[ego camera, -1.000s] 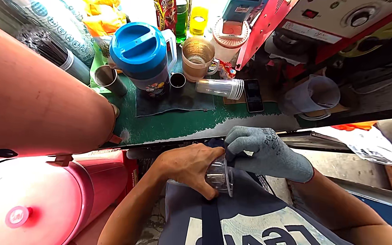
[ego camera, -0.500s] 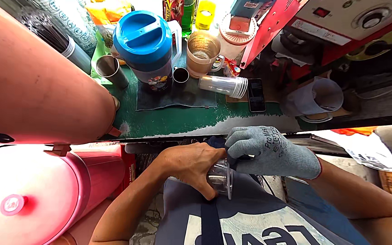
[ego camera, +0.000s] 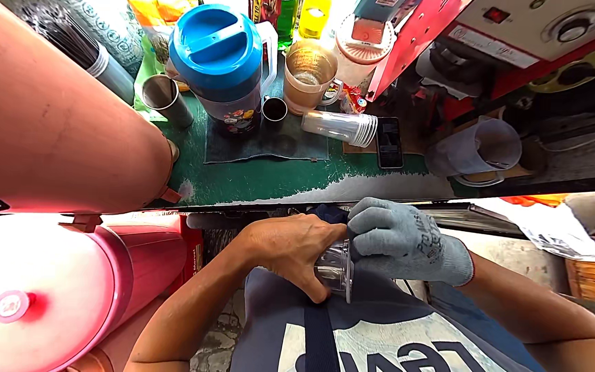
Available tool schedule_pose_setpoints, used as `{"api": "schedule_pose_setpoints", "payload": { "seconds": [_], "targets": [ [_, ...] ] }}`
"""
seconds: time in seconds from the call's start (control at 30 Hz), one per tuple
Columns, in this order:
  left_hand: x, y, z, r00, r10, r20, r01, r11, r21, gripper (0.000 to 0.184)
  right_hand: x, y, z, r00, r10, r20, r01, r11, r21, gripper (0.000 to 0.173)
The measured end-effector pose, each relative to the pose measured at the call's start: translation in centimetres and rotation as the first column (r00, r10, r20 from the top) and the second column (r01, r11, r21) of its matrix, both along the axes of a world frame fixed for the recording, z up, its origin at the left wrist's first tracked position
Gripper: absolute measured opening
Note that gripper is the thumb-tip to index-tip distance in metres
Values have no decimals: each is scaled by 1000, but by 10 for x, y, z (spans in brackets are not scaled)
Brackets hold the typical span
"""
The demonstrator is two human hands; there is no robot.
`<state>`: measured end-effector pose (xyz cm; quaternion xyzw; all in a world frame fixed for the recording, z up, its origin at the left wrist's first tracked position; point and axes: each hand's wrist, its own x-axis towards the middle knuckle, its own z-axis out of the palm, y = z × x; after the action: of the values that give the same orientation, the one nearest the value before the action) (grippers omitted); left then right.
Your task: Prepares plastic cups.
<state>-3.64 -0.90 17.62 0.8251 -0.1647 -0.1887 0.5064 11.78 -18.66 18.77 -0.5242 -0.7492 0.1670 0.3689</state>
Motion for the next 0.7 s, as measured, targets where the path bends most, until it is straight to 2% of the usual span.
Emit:
{"api": "schedule_pose_setpoints", "payload": {
  "seconds": [0.1, 0.2, 0.3, 0.7],
  "targets": [
    [0, 0, -2, 1000, 1, -1, -1, 1000, -5, 60, -2, -3, -2, 1000, -16, 9, 16, 1000, 23, 9],
    [0, 1, 1, 1000, 4, -4, -4, 1000, 13, 60, -4, -3, 6, 992, -60, -109, 56, 998, -43, 6],
    [0, 1, 2, 1000, 7, 8, -8, 1000, 23, 58, -2, -1, 8, 990, -43, -134, 33, 996, -78, 8],
    [0, 3, 3, 1000, -1, -14, 1, 1000, 26, 62, 1, 8, 12, 998, 64, -22, -65, 996, -67, 11]
  ]
}}
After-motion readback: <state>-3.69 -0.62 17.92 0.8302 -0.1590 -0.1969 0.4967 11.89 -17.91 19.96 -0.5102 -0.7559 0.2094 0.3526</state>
